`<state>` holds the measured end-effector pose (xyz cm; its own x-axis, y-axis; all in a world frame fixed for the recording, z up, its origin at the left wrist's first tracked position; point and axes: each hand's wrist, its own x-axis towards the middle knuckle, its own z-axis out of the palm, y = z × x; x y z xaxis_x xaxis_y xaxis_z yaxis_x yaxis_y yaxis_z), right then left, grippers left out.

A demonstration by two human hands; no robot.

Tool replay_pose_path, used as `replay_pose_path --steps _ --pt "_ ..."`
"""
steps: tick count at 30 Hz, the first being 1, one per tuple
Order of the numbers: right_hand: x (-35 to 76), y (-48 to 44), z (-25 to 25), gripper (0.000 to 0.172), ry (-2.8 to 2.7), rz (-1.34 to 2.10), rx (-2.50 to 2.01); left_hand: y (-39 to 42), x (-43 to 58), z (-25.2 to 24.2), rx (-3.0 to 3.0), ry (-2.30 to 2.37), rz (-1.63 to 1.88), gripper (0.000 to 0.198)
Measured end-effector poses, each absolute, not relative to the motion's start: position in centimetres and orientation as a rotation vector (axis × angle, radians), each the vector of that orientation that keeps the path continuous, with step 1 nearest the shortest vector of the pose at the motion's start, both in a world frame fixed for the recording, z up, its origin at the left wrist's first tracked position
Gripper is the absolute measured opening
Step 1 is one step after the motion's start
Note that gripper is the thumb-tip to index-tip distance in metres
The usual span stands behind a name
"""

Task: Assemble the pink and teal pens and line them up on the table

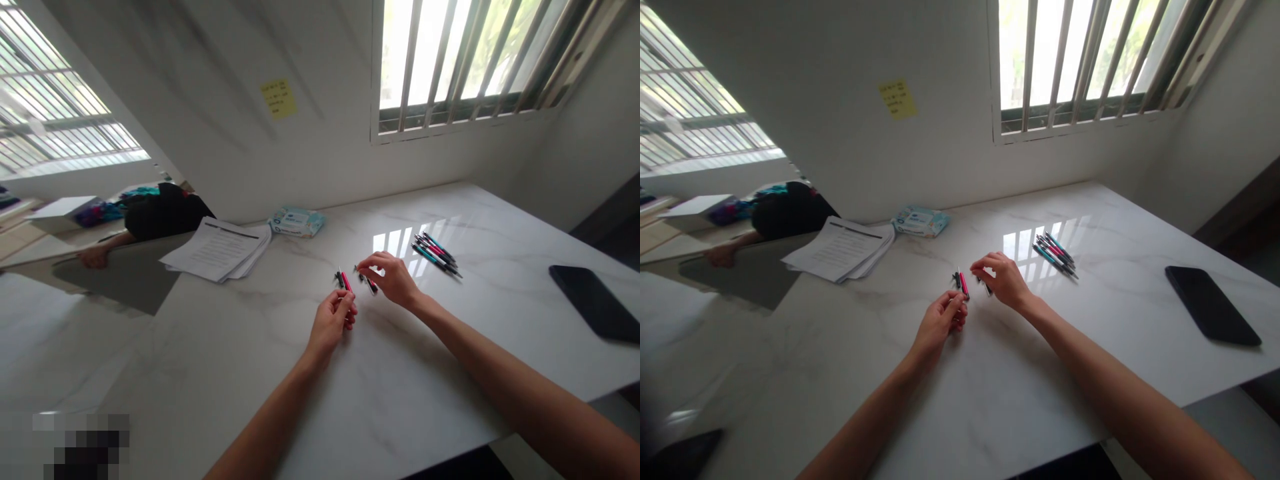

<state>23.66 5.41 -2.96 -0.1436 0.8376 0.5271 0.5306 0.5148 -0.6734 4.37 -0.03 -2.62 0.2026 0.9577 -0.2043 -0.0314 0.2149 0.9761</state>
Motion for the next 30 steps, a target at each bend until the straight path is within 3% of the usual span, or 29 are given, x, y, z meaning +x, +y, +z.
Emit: replay_pose_path --steps 10,30 --pt "24.3 9.4 -5.4 0.017 -1.981 0.207 -1.094 -0.1 4.4 -2.5 1.127 1.107 0.904 0.037" --pt "24.9 9.6 -6.5 0.013 -2.024 0.31 -1.126 -0.4 4.5 -2.3 1.162 1.108 0.908 0.028"
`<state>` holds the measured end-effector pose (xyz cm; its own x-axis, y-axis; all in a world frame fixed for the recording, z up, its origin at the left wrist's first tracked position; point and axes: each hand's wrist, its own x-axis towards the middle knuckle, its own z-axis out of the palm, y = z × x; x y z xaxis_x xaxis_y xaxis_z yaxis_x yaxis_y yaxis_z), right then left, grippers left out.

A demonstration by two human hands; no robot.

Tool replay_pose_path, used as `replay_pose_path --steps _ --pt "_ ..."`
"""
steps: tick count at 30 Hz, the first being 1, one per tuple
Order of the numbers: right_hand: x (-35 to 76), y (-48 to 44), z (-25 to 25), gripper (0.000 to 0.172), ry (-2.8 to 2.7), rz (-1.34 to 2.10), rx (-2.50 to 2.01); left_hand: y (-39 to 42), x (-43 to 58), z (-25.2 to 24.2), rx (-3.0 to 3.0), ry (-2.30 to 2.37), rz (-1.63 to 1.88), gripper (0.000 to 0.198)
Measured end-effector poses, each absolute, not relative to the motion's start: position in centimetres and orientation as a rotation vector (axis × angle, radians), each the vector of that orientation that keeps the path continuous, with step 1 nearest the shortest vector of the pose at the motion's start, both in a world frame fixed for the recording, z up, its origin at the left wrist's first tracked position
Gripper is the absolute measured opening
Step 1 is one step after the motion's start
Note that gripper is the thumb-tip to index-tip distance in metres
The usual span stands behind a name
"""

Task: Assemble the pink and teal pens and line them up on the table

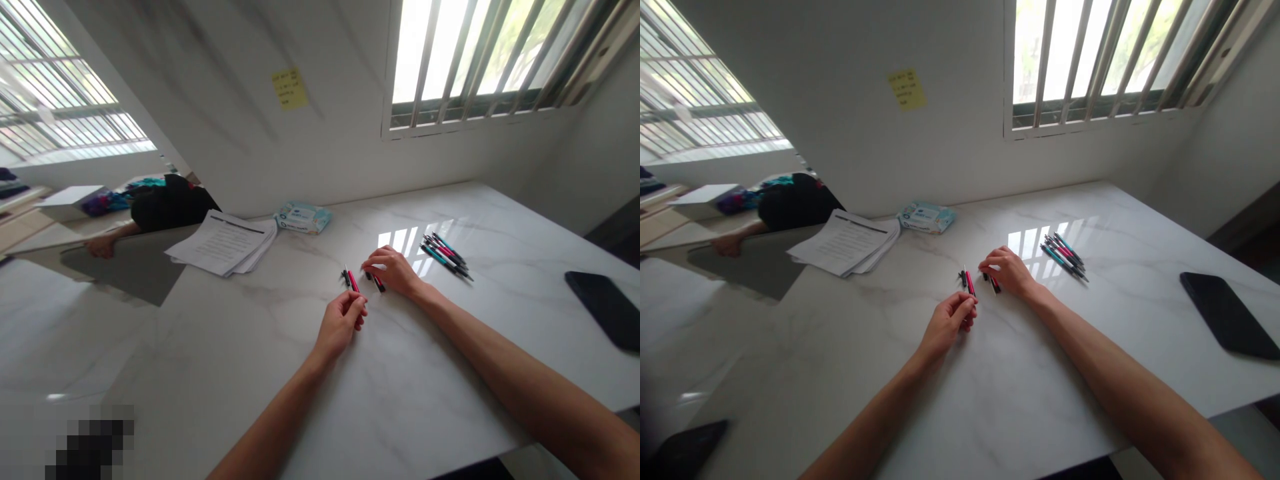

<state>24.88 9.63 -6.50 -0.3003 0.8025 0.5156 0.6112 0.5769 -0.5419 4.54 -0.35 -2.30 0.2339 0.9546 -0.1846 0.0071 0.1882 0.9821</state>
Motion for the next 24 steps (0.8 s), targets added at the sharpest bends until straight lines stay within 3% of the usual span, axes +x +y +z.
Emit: replay_pose_path --steps 15,24 --pt "25.1 9.7 -6.5 0.012 -2.022 0.281 -1.098 -0.3 4.5 -2.3 1.193 1.113 0.891 0.028" --pt "31.1 9.4 -1.6 0.017 -1.846 -0.042 -1.249 -0.3 4.4 -2.5 1.192 1.109 0.887 0.029"
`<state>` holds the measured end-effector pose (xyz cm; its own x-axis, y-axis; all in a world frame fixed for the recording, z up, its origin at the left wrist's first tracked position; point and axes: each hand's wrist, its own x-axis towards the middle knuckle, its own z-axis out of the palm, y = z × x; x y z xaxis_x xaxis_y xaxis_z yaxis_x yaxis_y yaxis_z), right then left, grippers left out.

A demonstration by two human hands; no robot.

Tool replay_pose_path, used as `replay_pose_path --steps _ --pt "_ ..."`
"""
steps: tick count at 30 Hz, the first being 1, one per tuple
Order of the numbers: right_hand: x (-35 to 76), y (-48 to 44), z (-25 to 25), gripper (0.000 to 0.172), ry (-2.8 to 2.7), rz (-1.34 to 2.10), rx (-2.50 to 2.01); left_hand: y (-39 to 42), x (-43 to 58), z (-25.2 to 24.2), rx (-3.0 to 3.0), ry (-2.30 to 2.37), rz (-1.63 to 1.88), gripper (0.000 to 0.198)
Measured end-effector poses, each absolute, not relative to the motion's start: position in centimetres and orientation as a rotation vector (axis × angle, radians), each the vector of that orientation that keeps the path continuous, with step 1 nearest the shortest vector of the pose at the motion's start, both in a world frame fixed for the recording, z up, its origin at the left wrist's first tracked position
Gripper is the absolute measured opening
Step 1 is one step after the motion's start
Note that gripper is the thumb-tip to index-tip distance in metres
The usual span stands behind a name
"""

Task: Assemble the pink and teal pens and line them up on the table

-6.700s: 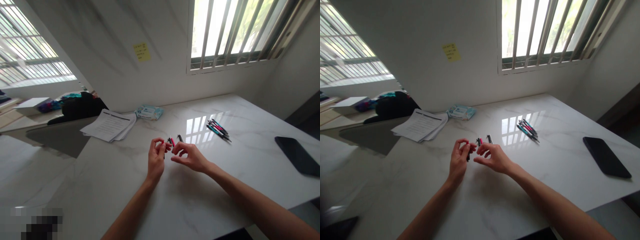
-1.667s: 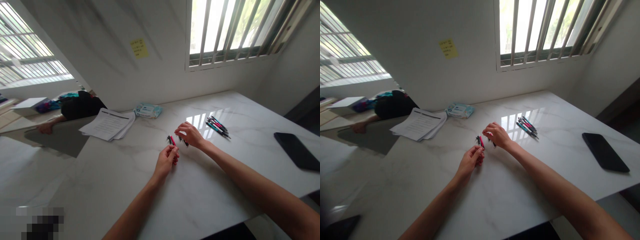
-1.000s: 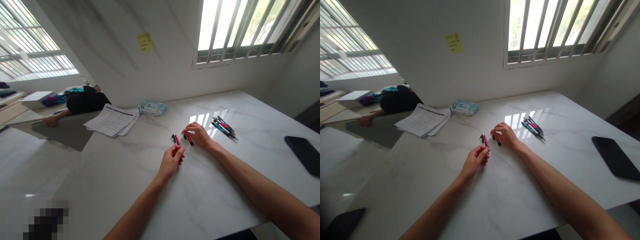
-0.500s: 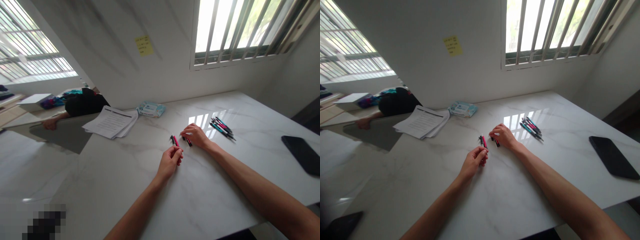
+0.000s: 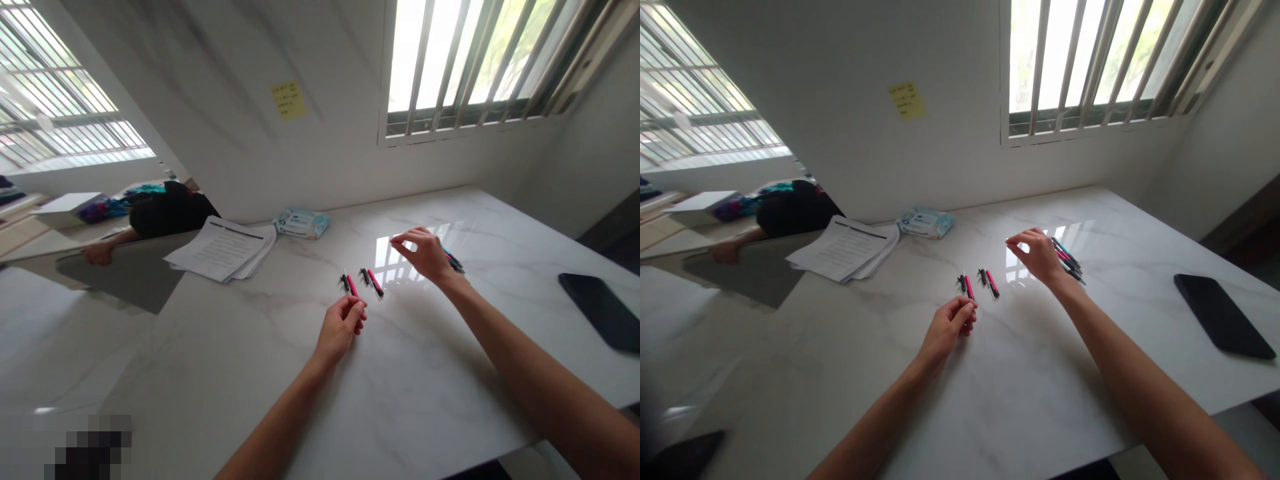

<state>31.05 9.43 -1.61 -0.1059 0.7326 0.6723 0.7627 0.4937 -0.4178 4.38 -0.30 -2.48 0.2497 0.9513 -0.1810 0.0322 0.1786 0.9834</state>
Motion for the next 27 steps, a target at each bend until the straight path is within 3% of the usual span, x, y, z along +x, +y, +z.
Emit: replay_pose_path --steps 5,10,27 --pt "37.3 8.8 -2.1 0.021 -1.647 -0.139 -1.562 -0.2 4.3 -2.6 1.211 1.11 0.889 0.028" --pt "41.8 8.0 -4.6 0.024 -1.518 0.1 -1.913 0.0 4.2 -2.5 1.197 1.115 0.887 0.028" --pt "41.7 7.4 -4.2 0.024 -1.626 0.215 -2.122 -0.1 4.1 -2.2 1.192 1.106 0.889 0.022"
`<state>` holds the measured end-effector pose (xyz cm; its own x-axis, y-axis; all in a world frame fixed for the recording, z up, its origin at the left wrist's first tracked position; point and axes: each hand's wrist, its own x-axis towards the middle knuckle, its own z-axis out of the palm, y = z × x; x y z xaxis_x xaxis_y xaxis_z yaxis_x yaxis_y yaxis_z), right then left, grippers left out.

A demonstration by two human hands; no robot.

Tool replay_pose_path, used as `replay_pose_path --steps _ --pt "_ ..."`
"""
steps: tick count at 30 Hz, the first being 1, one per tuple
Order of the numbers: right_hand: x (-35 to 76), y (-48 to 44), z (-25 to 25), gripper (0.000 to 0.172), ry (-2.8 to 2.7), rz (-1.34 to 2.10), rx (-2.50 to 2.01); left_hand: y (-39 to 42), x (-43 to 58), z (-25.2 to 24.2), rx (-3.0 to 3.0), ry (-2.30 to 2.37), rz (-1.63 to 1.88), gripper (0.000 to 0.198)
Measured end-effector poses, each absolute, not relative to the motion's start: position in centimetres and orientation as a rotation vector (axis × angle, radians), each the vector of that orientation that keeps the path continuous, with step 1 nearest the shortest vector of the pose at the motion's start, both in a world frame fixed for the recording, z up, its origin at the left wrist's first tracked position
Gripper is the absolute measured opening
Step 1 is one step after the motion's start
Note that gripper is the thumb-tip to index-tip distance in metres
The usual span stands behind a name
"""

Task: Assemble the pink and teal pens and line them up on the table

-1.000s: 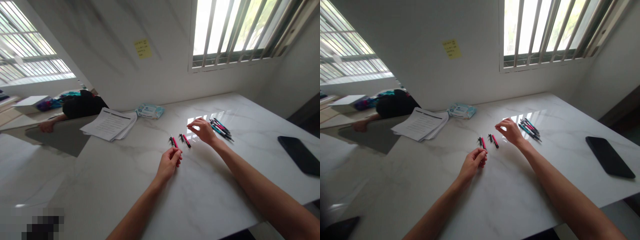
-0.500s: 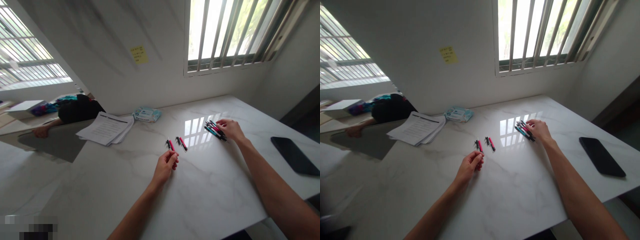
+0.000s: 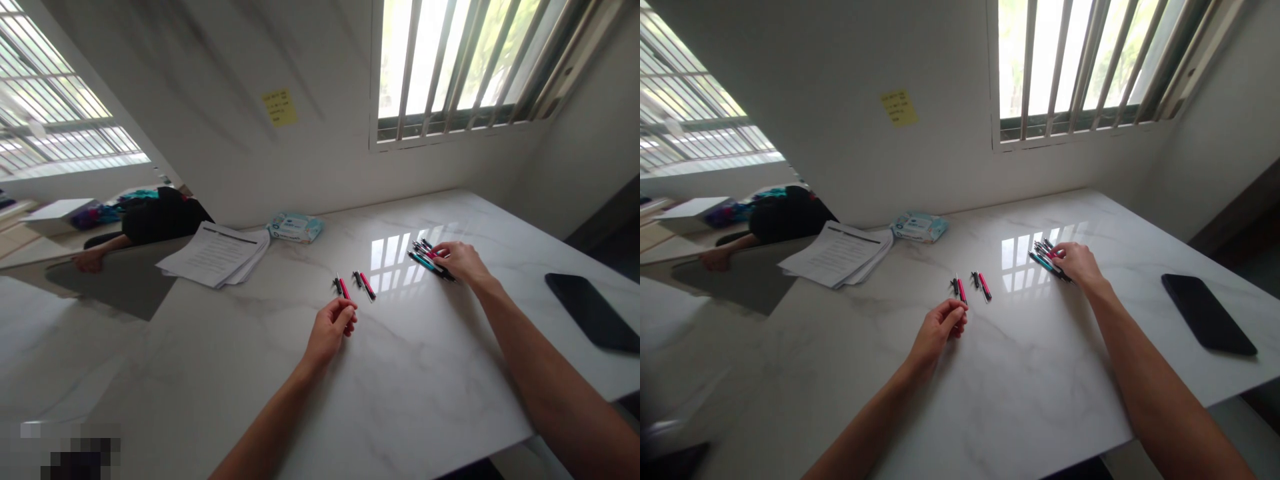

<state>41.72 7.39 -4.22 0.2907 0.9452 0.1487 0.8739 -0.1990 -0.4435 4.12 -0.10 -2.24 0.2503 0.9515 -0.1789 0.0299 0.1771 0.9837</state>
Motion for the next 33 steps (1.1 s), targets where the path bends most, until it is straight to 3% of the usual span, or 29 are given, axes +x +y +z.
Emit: replay_pose_path --steps 3,8,15,20,25,33 --pt "40.9 7.2 -3.1 0.023 -1.578 0.178 -2.021 -0.1 4.1 -2.0 1.169 1.102 0.894 0.022" --pt "36.2 6.2 -0.6 0.03 -1.795 0.129 -1.435 0.2 3.4 -1.1 1.0 1.022 0.943 0.033" --pt "26.6 2.0 -0.3 0.027 -2.275 0.674 -0.844 0.8 2.3 0.3 1.069 0.997 0.866 0.051" --pt "24.5 1.0 -1.4 0.021 -2.174 0.787 -0.819 0.4 2.4 0.4 1.751 1.138 0.768 0.03" --pt "25.2 1.7 -1.1 0.023 -1.994 0.782 -0.996 0.3 2.5 0.2 1.894 1.214 0.839 0.022" --pt "27.0 3.2 -1.4 0.059 -1.861 0.911 -1.22 0.5 2.4 -0.1 1.803 1.251 0.915 0.028"
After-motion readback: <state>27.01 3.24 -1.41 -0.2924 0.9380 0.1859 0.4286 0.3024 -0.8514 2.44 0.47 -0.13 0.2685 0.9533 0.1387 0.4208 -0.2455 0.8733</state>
